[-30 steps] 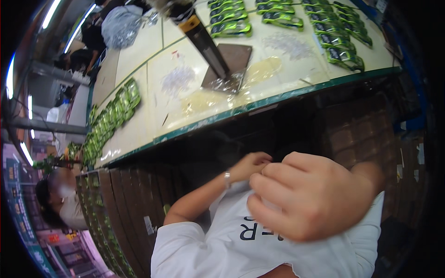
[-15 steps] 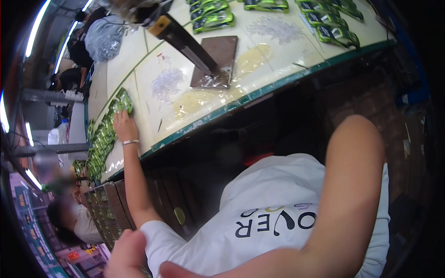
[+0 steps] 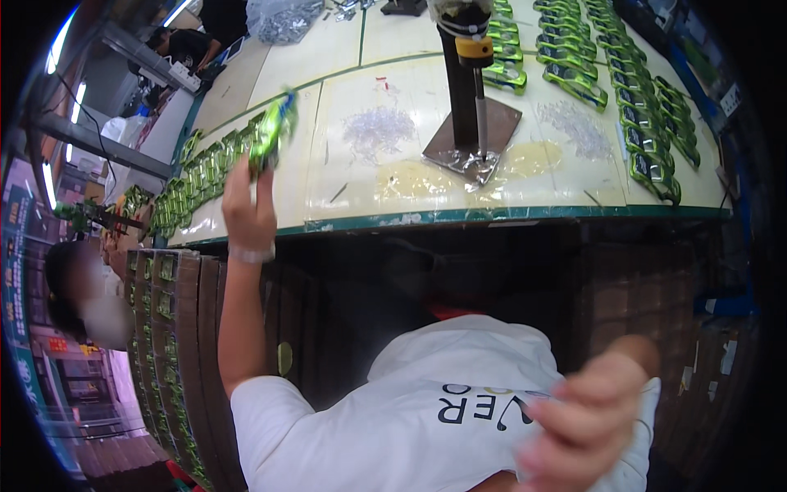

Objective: The person fits clear window inserts into toy car shells by hand, fastens them using a mounted power screwdriver, and places the assembled car bodies into partitioned cardboard trays.

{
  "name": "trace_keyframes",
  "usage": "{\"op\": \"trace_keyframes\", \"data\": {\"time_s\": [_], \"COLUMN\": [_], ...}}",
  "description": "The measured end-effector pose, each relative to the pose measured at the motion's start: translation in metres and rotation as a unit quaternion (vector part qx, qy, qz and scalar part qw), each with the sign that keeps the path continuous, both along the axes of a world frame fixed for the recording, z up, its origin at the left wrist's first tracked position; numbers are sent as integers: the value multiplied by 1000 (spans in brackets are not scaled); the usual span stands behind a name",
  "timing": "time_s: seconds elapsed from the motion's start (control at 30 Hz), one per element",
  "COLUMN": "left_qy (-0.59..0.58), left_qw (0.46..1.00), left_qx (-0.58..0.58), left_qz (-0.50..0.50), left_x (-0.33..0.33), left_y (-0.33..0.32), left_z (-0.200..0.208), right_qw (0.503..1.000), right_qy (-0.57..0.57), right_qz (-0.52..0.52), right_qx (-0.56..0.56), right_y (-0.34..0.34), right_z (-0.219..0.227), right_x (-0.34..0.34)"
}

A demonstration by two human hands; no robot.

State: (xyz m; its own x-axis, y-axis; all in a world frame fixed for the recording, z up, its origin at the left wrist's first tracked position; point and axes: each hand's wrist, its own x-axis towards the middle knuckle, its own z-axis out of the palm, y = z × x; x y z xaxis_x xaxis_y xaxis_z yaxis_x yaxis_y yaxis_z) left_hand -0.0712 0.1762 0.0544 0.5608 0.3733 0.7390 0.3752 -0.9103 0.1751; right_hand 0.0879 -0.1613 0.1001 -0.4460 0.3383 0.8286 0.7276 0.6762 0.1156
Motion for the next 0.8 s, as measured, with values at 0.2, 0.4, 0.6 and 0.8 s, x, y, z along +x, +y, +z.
{"op": "trace_keyframes", "data": {"time_s": [0.2, 0.4, 0.6, 0.8], "left_qy": [-2, 187, 38, 118], "left_qw": [778, 756, 936, 936], "left_qx": [-601, -581, -344, -327], "left_qz": [-180, -235, -64, -50], "left_x": [-41, -3, 59, 69], "left_y": [-112, -83, 21, 35], "left_z": [16, -22, -78, -89], "right_qw": [942, 851, 742, 689], "right_qy": [191, 345, 449, 504], "right_qz": [-187, -140, -170, -230], "right_qx": [-204, -370, -468, -467], "right_y": [78, 95, 54, 29], "right_z": [-55, -119, -154, -162], "right_x": [-28, -34, -36, -32]}}
